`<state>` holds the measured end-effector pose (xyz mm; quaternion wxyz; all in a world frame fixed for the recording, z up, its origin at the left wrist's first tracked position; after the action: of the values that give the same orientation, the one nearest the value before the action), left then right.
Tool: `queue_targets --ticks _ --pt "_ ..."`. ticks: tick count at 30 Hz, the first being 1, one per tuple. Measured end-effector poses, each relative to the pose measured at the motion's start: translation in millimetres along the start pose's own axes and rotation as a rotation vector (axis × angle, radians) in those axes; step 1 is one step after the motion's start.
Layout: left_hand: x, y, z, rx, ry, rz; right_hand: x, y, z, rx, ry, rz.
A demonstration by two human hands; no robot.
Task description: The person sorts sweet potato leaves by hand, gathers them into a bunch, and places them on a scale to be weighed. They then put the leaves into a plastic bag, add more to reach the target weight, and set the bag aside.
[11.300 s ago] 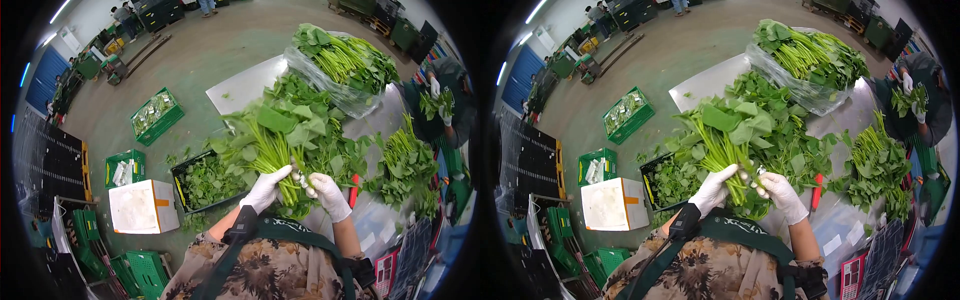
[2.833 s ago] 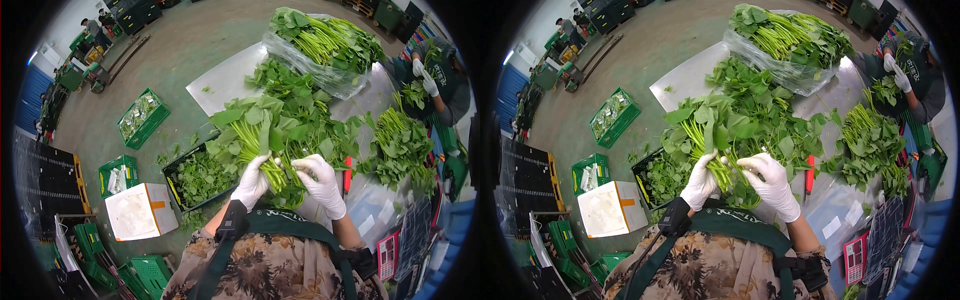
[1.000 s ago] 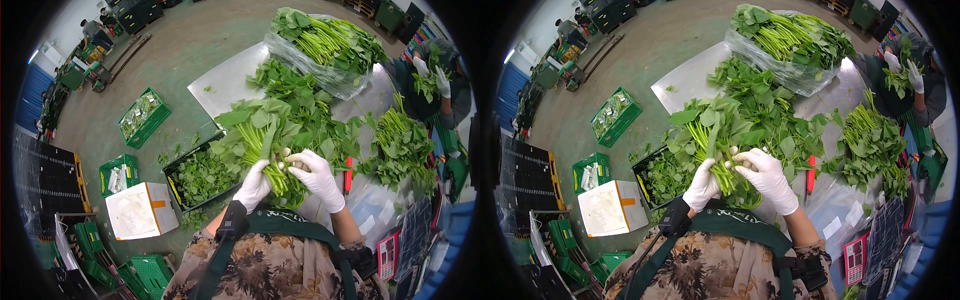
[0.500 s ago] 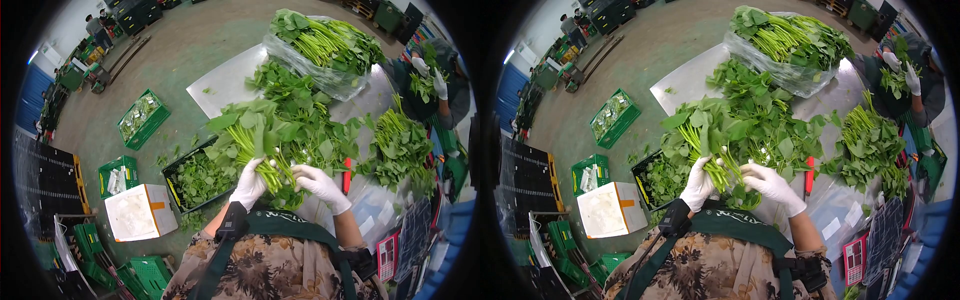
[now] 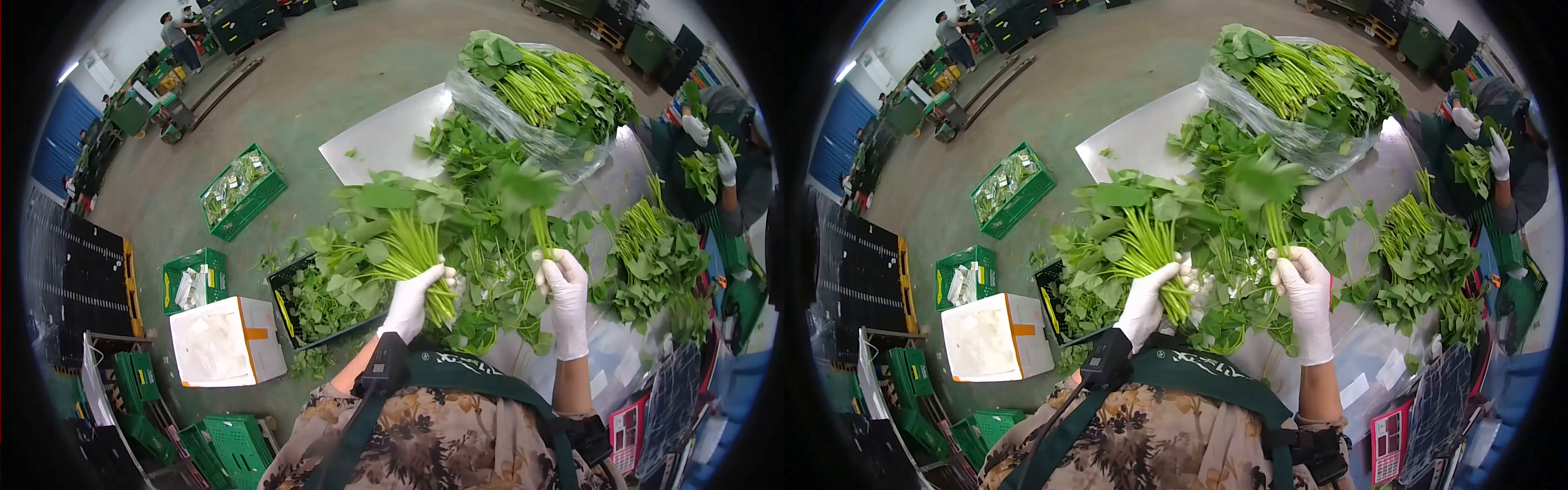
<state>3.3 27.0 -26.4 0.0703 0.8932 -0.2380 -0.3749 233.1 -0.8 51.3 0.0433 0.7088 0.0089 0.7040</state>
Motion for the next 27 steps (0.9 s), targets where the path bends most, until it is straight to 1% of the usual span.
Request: queue_targets --ticks 2,3,4,5,7,9,10,13,18,23,26,27 --pt "3 1 -10 0.024 -0.033 0.021 15 3 -17 -0.043 0.086 0.042" --pt "9 0 -10 -0.003 -0.065 0.049 19 5 -27 -0.07 0.128 0.06" --pt "13 -1 -13 0.007 -0.049 0.066 14 3 -36 -0.054 0.336 0.161" --pt "17 -1 -15 0.014 -0.033 0.082 -19 -2 -33 -0.019 0.672 0.204" --pt "17 2 -22 0.029 -0.085 0.013 -5 2 -64 0.071 0.755 0.242" --pt "19 1 -21 0.023 -0.126 -0.054 -14 7 -74 0.083 1.045 0.46" --pt "22 -1 -16 0.014 -0.145 -0.076 -21 6 -78 0.082 1.075 0.57" --pt "21 1 -15 0.021 -0.148 -0.095 -21 9 -79 0.118 1.189 0.534" --pt "21 4 -10 0.099 -0.093 -0.027 -18 10 -77 0.102 1.183 0.521" --pt "19 8 -14 0.129 -0.082 -0.029 -17 12 -74 0.077 1.141 0.525" --pt "16 11 -18 0.161 -0.086 -0.029 -16 14 -74 0.084 1.2 0.504" --pt "16 11 -18 0.177 -0.087 -0.03 -14 15 -75 0.115 1.217 0.526"
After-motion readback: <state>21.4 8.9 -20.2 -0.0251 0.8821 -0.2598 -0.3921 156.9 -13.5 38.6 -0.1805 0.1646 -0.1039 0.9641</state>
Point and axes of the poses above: each hand's wrist, its own y-axis away from the middle knuckle, its own z-axis out of the back of the hand, x = y × z, the point moved 1 cm from there along -y, towards the middle knuckle, and after that the axes turned 10 degrees about x, right-handed, at the moved point
